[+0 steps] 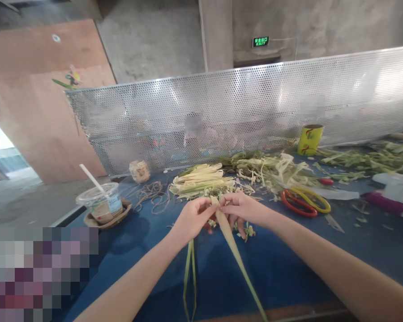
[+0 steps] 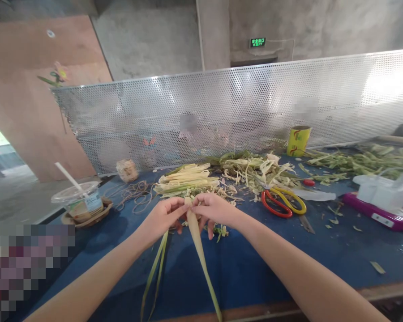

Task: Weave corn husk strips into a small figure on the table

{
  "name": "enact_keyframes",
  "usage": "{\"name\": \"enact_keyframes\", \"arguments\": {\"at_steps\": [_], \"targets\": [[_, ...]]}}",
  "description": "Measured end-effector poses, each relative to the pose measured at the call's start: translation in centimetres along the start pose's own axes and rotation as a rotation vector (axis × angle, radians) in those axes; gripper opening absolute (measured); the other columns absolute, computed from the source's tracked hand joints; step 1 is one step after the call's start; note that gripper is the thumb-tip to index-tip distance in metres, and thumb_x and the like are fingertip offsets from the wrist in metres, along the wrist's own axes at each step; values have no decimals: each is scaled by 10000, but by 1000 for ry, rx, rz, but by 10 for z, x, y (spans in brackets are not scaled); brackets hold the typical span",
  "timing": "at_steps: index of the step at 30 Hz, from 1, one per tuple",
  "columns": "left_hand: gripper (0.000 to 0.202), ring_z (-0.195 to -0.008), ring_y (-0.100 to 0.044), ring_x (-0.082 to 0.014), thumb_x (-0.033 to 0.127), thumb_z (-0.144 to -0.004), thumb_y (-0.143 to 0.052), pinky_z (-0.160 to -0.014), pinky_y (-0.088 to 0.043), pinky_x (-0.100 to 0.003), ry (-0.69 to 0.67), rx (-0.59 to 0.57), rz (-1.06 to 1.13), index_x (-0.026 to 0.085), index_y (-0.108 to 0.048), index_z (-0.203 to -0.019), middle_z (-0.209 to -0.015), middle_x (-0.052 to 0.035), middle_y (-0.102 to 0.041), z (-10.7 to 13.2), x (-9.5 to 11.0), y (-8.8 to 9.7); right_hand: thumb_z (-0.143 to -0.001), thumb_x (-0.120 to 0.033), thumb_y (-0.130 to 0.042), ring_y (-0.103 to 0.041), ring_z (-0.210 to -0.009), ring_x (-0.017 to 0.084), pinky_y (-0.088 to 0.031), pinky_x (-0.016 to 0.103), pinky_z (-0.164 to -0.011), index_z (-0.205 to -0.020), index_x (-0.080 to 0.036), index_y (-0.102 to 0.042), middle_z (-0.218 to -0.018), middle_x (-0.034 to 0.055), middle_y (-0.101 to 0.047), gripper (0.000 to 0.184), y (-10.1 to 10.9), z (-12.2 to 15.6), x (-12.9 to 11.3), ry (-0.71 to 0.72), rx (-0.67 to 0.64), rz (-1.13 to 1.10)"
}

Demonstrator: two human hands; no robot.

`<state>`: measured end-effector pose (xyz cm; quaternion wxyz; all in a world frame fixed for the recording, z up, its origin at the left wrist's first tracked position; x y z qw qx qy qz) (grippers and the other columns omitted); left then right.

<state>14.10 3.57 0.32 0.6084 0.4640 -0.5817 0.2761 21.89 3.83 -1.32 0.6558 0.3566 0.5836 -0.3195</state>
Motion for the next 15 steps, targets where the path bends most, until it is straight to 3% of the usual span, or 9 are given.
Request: {"name": "enact_keyframes", "arguments": {"at_steps": [6, 11, 15], "targets": [[282, -634, -609, -167, 380, -739, -567, -401, -458, -210, 73, -44, 8, 160, -462, -882, -673, -35, -607, 4, -5, -4, -747, -263, -473, -559, -382, 94, -344, 135, -289, -704, -167, -465, -556, -14, -616, 106, -3, 1, 2, 5, -47, 52], [250, -596, -580, -135, 402, -780, -510, -399, -441, -195, 71, -43, 72, 159, -473, -822, -641, -14, -575, 6, -8, -2, -789, -274, -419, -542, -355, 76, -307, 132, -286, -666, -167, -503, -541, -23, -618, 183, -13, 4, -4, 67, -137, 133], [233, -555, -547, -107, 378, -775, -533, -399, -431, -180, 52, -77, 110, 156, -464, -785, -614, -6, -564, 8, -6, -5, -793, -264, -401, -521, -329, 75, -315, 141, -290, -687, -159, -518, -509, -23, -604, 189, -12, 3, -2, 51, -133, 129]]}}
Point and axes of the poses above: each hand's wrist, its own z-axis away from the middle knuckle, its own y-axis out of the back of the hand, x = y × z, the point moved 9 cm from there along -z, towards the middle knuckle
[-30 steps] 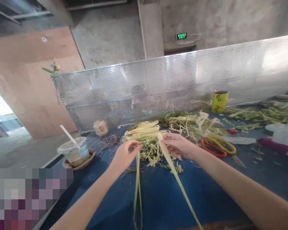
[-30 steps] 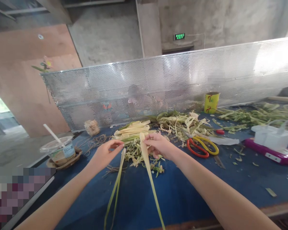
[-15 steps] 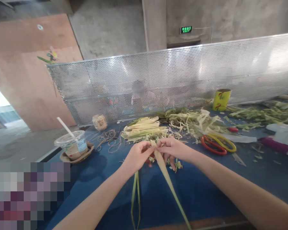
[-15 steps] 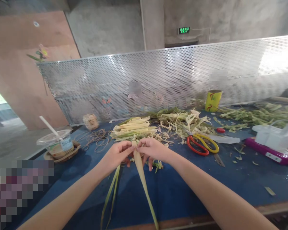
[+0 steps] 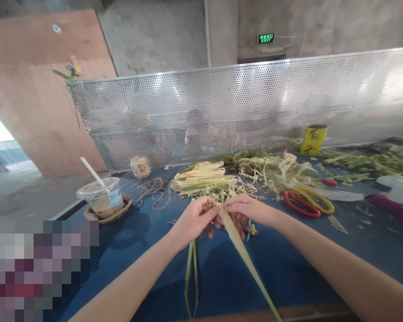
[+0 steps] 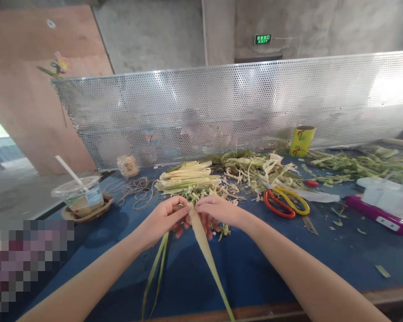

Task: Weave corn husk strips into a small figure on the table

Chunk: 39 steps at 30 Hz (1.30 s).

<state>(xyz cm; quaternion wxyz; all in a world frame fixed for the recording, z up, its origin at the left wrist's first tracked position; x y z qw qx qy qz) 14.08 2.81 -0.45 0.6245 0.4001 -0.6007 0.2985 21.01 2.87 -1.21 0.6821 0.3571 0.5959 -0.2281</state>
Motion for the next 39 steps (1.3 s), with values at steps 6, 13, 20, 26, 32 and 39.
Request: {"name": "enact_keyframes", "arguments": {"at_steps": [6, 13, 20, 26, 32, 39], "targets": [[236, -579, -575, -128, 384, -783, -518, -397, -446, -188, -24, -87, -50, 153, -469, -770, -631, -30, -596, 3, 2, -11, -806, -269, -428, -447, -299, 51, -336, 150, -316, -657, -167, -476, -470, -48, -557, 188, 4, 0, -2, 32, 50, 100], [240, -635, -573, -140, 366, -789, -508, -417, -464, -198, -76, -109, -94, 127, -521, -773, -690, -60, -601, 4, 5, -11, -815, -244, -431, -449, -351, 34, -369, 136, -338, -645, -151, -480, -526, -39, -543, 200, 3, 4, -6, 48, 34, 127], [152, -495, -522, -92, 288, -797, -495, -397, -438, -193, -89, -49, -201, 142, -498, -758, -649, -21, -584, 8, 11, -8, -809, -266, -468, -432, -367, 29, -359, 136, -358, -678, -140, -507, -533, -33, -541, 186, 5, 1, -3, 110, 13, 103], [135, -404, -457, -50, 261, -819, -450, -397, -385, -181, -146, 11, -265, 165, -456, -725, -640, 15, -560, 11, 17, -7, -793, -246, -472, -420, -390, 35, -346, 153, -377, -669, -133, -527, -581, -4, -585, 176, 8, 0, -9, 169, 77, 99], [135, -408, -460, -51, 246, -816, -439, -406, -371, -172, -183, 69, -350, 171, -459, -706, -628, 21, -559, 13, 21, -4, -771, -215, -462, -383, -393, 40, -310, 165, -380, -639, -145, -516, -551, -19, -555, 159, 10, 1, -12, 179, 169, 126], [153, -393, -452, -46, 297, -816, -458, -384, -370, -173, -166, 101, -257, 170, -461, -731, -645, 21, -551, 9, 23, 1, -820, -254, -415, -344, -391, 42, -271, 168, -371, -663, -163, -471, -547, -33, -511, 190, 11, 4, -19, 178, 244, 121]]}}
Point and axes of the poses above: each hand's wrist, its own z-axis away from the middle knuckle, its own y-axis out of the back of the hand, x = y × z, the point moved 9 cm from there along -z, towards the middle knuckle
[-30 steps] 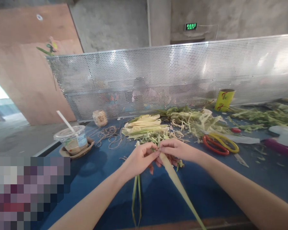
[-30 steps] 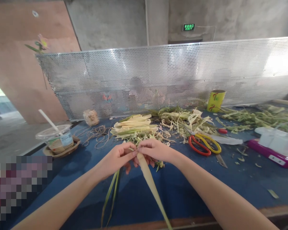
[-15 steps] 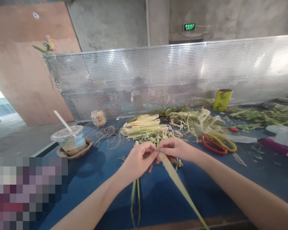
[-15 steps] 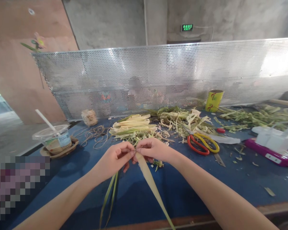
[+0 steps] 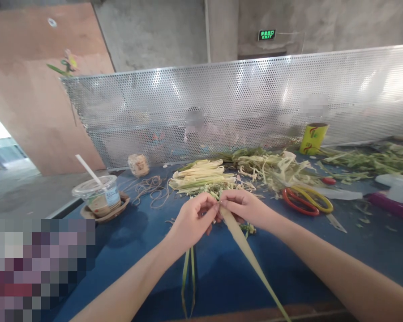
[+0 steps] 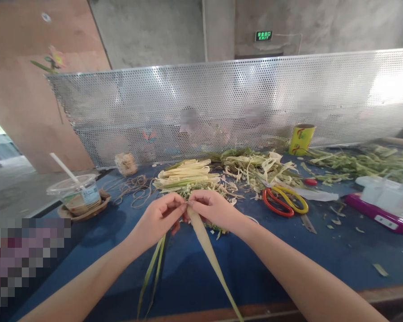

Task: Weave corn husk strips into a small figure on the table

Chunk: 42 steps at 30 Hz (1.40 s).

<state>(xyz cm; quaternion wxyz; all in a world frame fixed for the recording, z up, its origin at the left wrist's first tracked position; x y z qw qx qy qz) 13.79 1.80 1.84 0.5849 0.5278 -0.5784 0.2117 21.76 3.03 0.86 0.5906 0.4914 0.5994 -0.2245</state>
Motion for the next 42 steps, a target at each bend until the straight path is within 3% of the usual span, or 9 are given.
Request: {"name": "enact_keyframes", "arguments": {"at_steps": [5, 10, 19, 29, 36, 42], "targets": [[166, -437, -467, -61, 316, -803, -483, -383, -403, -185, 75, -150, 86, 154, -493, -771, -645, 13, -524, -2, -5, -10, -846, -288, -413, -368, -439, 50, -282, 167, -407, -690, -172, -457, -550, -42, -475, 199, 2, 3, -11, 98, 1, 155], [167, -449, -477, -56, 292, -810, -469, -393, -421, -178, 72, -177, 109, 136, -515, -770, -659, 5, -533, -1, -3, -12, -858, -310, -398, -432, -506, 70, -308, 177, -451, -728, -174, -462, -609, -16, -541, 199, 0, 4, -9, 113, -38, 271], [128, -394, -442, -54, 238, -792, -455, -356, -360, -175, 31, -103, 46, 149, -528, -736, -611, 25, -518, 1, -8, -5, -846, -231, -378, -407, -496, 67, -304, 181, -459, -790, -184, -458, -627, -25, -523, 108, -5, 6, -4, 79, -99, 234], [102, -371, -441, -45, 165, -763, -433, -408, -361, -176, -19, 37, -155, 170, -462, -665, -596, 39, -526, 6, -3, 3, -817, -183, -412, -371, -503, 61, -287, 178, -470, -736, -181, -486, -586, -45, -457, 111, 1, 7, -15, 136, 17, 361], [121, -366, -450, -39, 238, -779, -460, -382, -362, -177, 17, -12, -26, 166, -444, -683, -642, 29, -535, 1, -2, 0, -853, -266, -385, -393, -504, 71, -298, 190, -472, -735, -185, -469, -624, -28, -503, 166, 6, 7, -19, 120, 51, 369], [112, -366, -454, -40, 210, -755, -474, -378, -352, -174, 79, -58, 26, 156, -451, -660, -604, 31, -539, 2, -6, -3, -821, -197, -415, -391, -520, 76, -300, 190, -492, -756, -188, -443, -593, -43, -466, 71, 0, 9, -19, 137, -12, 413]]}}
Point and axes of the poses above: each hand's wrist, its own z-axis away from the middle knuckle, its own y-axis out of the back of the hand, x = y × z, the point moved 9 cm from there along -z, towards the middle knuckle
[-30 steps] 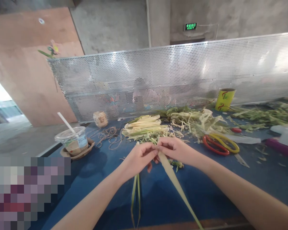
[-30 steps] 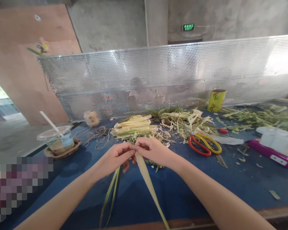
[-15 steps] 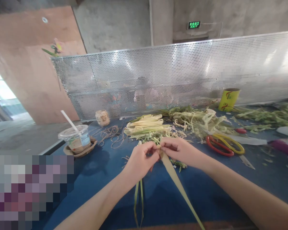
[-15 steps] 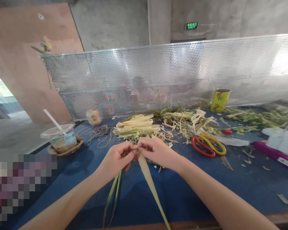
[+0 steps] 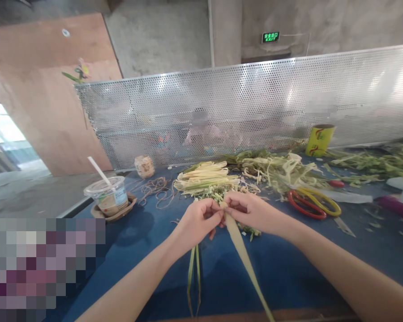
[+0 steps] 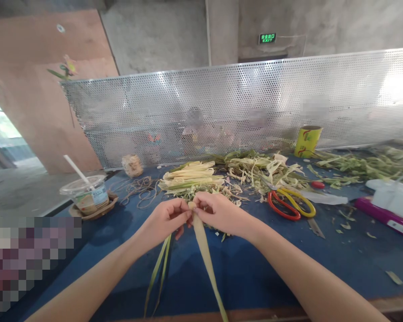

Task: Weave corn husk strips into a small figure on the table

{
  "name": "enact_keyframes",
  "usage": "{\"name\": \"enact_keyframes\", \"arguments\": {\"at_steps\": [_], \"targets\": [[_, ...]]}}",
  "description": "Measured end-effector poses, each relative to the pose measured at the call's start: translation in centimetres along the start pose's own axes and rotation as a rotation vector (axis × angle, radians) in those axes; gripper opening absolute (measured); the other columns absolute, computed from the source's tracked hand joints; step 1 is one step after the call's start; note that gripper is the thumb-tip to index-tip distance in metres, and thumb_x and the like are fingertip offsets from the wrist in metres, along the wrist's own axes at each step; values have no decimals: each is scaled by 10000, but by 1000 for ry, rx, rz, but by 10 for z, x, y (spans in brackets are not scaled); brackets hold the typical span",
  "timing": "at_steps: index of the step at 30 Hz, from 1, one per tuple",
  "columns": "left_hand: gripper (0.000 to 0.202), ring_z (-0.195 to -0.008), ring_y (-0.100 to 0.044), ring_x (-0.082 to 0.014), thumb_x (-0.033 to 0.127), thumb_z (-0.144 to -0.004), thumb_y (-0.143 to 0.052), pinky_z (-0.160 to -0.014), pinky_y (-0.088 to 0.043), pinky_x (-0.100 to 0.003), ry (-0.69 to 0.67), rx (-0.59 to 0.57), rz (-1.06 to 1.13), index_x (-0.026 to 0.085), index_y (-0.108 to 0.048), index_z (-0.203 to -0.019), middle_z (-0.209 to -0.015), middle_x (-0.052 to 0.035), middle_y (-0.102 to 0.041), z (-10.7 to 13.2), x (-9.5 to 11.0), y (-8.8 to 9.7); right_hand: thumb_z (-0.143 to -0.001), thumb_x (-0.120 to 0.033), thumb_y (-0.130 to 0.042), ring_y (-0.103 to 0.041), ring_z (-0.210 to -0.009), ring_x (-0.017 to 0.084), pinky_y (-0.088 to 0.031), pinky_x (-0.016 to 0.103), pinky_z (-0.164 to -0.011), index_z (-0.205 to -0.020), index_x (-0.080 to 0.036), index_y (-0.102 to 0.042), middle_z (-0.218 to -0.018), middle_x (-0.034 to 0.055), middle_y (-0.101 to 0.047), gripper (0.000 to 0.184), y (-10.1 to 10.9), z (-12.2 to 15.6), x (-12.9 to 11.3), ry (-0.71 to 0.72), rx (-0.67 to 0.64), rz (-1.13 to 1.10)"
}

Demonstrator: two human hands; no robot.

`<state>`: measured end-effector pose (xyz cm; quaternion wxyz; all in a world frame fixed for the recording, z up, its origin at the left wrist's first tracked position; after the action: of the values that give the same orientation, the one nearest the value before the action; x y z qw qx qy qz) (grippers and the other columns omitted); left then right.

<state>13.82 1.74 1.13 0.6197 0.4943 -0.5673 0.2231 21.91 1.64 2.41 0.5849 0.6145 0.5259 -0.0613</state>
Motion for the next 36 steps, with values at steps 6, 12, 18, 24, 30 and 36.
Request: {"name": "enact_keyframes", "arguments": {"at_steps": [6, 12, 18, 24, 30, 36], "targets": [[102, -389, -450, -46, 168, -718, -480, -407, -350, -178, -35, 31, -34, 164, -431, -628, -584, 37, -537, -1, -1, 4, -847, -221, -390, -351, -502, 72, -268, 187, -480, -738, -191, -456, -577, -50, -439, 131, 0, 0, -5, 32, 56, 160], [108, -377, -404, -60, 193, -706, -460, -408, -315, -191, -34, 170, -195, 178, -423, -605, -491, 63, -456, 2, 2, 9, -813, -159, -398, -335, -480, 77, -235, 194, -469, -658, -191, -355, -536, -52, -381, 164, 4, 4, -11, 48, 160, 339], [160, -466, -376, -73, 217, -691, -490, -460, -299, -192, -155, 363, -443, 177, -417, -553, -498, 53, -431, 7, 20, 17, -804, -158, -375, -382, -491, 99, -253, 209, -480, -676, -199, -358, -551, -30, -421, 135, 5, 9, -17, 41, 252, 386], [128, -416, -437, -74, 263, -728, -484, -431, -339, -191, -97, 295, -237, 183, -441, -638, -508, 60, -465, 2, 12, 17, -843, -242, -365, -413, -496, 100, -279, 201, -480, -739, -207, -391, -580, -31, -459, 113, 9, 5, -8, -19, 264, 276], [133, -413, -452, -75, 256, -749, -465, -451, -349, -200, -93, 267, -285, 183, -441, -641, -511, 56, -483, 3, 12, 12, -857, -260, -327, -381, -487, 100, -235, 209, -476, -676, -202, -348, -548, -32, -413, 191, 4, 3, -5, -22, 183, 412], [163, -421, -449, -82, 240, -742, -464, -464, -354, -206, -92, 321, -312, 180, -438, -592, -466, 52, -473, 6, 19, 13, -854, -264, -326, -415, -519, 115, -247, 230, -502, -727, -199, -422, -586, -8, -458, 172, 4, 6, -7, -19, 220, 447]]}}
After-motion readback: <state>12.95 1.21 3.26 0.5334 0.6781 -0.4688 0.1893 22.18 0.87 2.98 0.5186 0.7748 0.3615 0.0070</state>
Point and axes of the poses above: each hand's wrist, its own z-axis away from the middle knuckle, its own y-axis out of the back of the hand, x = y × z, the point moved 9 cm from there along -z, towards the middle knuckle
